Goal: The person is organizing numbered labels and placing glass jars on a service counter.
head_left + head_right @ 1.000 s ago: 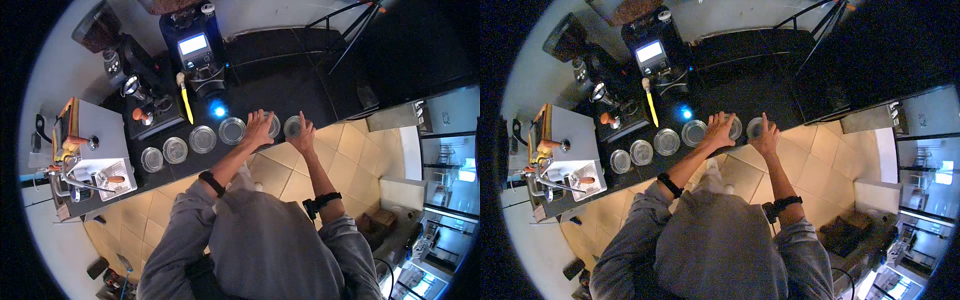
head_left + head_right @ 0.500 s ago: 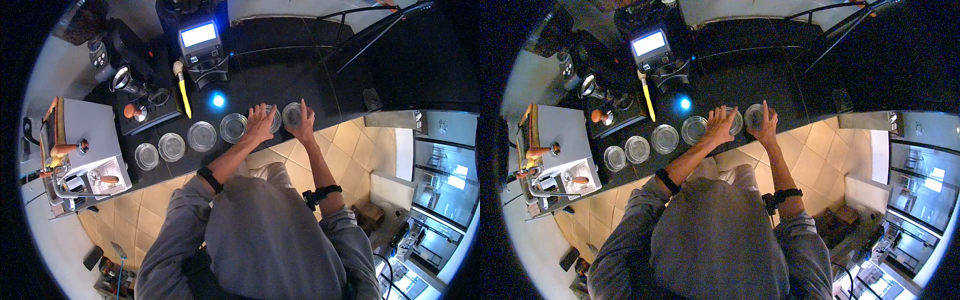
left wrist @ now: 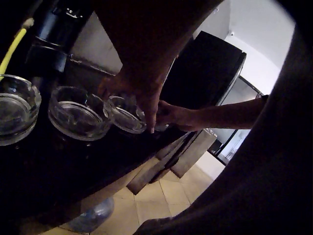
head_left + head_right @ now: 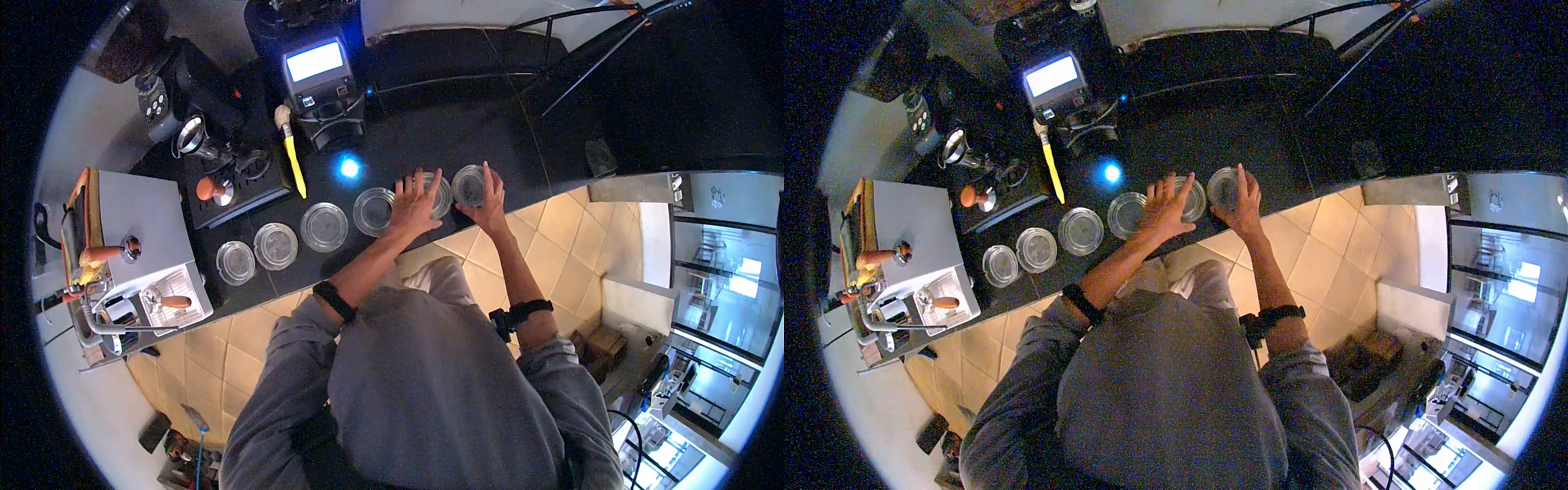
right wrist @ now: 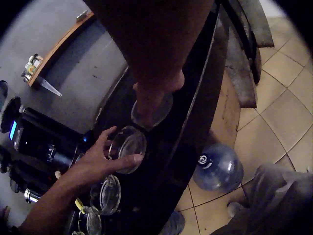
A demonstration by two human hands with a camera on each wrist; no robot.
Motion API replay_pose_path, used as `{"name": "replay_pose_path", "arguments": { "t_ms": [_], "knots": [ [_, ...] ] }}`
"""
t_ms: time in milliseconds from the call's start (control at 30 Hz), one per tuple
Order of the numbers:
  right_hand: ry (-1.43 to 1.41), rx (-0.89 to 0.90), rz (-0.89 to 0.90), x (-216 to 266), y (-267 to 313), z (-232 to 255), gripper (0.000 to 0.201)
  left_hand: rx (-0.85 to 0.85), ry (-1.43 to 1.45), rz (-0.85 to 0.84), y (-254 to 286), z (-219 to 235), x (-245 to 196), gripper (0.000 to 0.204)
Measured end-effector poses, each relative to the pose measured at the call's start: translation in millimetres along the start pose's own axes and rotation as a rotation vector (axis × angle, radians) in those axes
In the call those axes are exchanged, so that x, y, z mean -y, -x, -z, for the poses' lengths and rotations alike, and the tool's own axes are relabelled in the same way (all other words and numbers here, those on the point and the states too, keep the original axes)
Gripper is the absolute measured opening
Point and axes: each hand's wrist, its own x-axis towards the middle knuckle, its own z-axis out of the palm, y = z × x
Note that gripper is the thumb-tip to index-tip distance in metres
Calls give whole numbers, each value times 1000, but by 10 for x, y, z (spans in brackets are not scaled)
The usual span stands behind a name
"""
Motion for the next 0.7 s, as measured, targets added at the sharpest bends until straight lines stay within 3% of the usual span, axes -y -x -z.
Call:
{"name": "replay_pose_path", "arguments": {
  "t_ms": [200, 300, 400, 500, 567, 600, 633, 667, 700],
  "knots": [
    [-5, -38, 15, -47, 15, -57, 120, -121, 23, -37, 200, 93, 99, 116],
    [-40, -66, 13, -32, 47, -88, 121, -49, 20, -33, 238, 118, 150, 116],
    [-127, -141, 46, -55, 53, -108, 123, -101, 23, -30, 214, 157, 208, 115],
    [-129, -172, -45, 7, 168, -100, 124, -173, 41, -22, 323, 264, 315, 111],
    [-45, -244, -37, 127, 250, -103, 116, -280, 136, 31, 464, 348, 458, 104],
    [28, -313, -90, 191, 307, -110, 109, -358, 161, 21, 612, 431, 503, 85],
    [100, -380, -144, 272, 372, -115, 101, -357, 154, 16, 763, 495, 564, 85],
    [110, -449, -152, 372, 436, -149, 81, -383, 217, 11, 921, 565, 628, 75],
    [100, -451, -153, 410, 545, -217, 81, -409, 279, 9, 1091, 603, 665, 66]
  ]
}}
